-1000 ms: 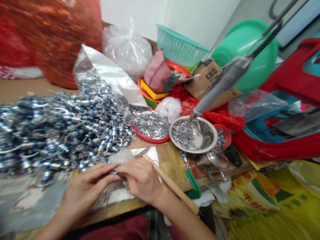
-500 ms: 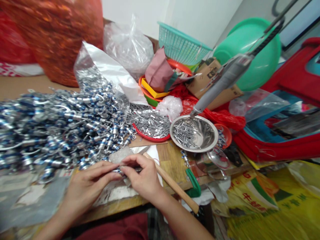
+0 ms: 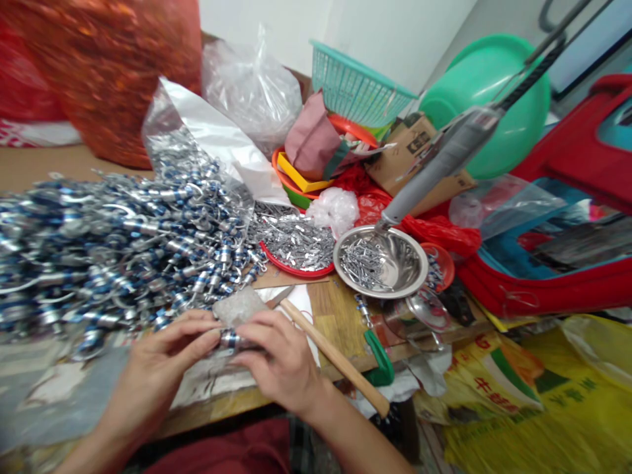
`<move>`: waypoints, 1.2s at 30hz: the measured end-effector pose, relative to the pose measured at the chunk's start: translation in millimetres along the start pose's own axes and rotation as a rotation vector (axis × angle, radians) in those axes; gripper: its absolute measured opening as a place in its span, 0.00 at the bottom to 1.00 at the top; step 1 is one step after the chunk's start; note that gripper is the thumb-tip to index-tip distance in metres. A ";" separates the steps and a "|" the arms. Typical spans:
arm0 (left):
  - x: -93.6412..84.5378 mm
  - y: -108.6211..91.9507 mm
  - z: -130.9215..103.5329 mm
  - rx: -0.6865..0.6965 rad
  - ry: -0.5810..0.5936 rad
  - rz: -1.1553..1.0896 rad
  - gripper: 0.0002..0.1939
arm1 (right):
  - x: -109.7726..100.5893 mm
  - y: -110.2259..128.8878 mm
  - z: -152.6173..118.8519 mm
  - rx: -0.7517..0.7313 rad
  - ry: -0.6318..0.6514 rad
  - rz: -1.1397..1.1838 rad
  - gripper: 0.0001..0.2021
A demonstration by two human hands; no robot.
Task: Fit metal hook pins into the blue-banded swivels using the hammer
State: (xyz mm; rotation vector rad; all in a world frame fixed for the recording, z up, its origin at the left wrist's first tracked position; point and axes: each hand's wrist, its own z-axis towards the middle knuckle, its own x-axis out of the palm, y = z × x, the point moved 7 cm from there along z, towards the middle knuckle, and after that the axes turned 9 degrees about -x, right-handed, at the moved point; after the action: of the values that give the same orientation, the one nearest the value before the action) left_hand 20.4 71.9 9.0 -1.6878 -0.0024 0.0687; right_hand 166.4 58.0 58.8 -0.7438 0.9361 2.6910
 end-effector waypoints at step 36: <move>0.5 -0.9 -10.3 -0.237 0.123 0.009 0.08 | -1.5 25.3 -1.6 -0.092 0.163 -0.111 0.14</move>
State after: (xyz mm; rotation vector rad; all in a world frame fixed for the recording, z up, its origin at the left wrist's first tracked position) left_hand 21.4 61.8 11.1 -1.9264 0.0926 -0.0307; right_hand 159.7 37.2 71.8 -1.0164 0.7836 2.6221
